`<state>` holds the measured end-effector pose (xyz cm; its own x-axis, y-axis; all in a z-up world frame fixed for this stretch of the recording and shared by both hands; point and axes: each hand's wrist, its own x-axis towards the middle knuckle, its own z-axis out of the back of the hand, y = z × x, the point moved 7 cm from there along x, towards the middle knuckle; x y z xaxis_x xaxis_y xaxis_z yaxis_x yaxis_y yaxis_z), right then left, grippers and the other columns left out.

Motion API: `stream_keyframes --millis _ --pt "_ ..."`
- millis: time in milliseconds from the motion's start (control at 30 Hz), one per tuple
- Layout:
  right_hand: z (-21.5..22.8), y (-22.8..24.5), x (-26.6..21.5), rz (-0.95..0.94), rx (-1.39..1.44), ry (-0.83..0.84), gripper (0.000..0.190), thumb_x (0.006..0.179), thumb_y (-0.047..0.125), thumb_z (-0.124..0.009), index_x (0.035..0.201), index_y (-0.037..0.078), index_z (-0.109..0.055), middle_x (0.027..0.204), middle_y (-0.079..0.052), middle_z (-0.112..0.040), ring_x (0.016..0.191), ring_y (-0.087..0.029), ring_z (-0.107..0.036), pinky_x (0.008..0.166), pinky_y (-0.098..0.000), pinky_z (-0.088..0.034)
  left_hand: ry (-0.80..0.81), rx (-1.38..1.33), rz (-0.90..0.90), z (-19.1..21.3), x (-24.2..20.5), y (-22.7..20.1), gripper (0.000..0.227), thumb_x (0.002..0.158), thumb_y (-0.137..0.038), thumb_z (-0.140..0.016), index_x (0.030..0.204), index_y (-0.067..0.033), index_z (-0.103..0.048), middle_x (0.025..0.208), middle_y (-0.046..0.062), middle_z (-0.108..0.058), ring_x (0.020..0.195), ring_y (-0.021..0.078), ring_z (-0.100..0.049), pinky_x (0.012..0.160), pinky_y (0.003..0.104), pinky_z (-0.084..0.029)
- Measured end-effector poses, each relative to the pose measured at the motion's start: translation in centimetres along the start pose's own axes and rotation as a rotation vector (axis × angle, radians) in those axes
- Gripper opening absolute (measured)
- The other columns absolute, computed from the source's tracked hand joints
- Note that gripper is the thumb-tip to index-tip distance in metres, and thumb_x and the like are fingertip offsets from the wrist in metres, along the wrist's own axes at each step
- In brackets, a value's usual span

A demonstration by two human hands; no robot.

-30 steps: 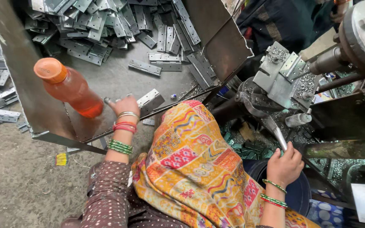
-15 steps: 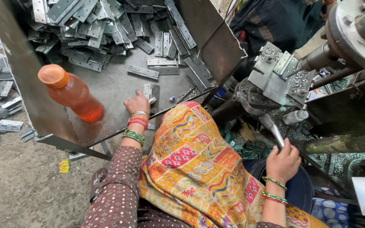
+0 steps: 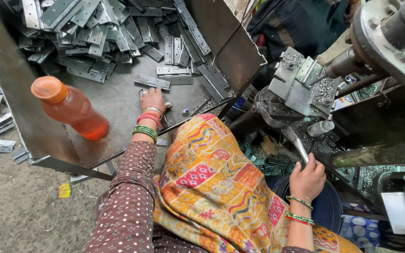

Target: The person sits on the floor and operates a drill press to process metal pieces. They pick up metal pieces from a bin, place them under the drill, and use a lever to activate the machine, then remove the processed pieces.

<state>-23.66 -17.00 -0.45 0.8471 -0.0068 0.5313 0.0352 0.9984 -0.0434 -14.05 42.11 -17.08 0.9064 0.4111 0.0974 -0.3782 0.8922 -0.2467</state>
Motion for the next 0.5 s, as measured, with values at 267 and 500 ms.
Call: stream_keyframes --millis 267,500 --pt "0.0 0.0 -0.3 0.059 -0.039 0.045 0.062 0.088 0.027 -0.082 0.143 0.008 -0.061 0.124 -0.014 -0.061 0.107 -0.037 -0.063 0.092 -0.0463 -0.053 0.048 -0.172 -0.087 4.1 -0.7 3.2 0.037 0.079 -0.023 -0.081 0.115 -0.0216 -0.074 0.117 0.019 -0.064 0.109 0.0398 -0.064 0.095 0.047 -0.053" --pt "0.9 -0.1 -0.4 0.203 -0.034 0.14 0.071 0.09 0.028 -0.083 0.15 0.004 -0.055 0.125 -0.017 -0.059 0.105 -0.038 -0.064 0.088 -0.0463 -0.055 -0.046 -0.298 -0.241 9.1 -8.1 0.6 0.025 0.088 -0.009 -0.063 0.111 -0.0174 -0.069 0.106 0.013 -0.069 0.097 0.0399 -0.068 0.079 0.049 -0.056"
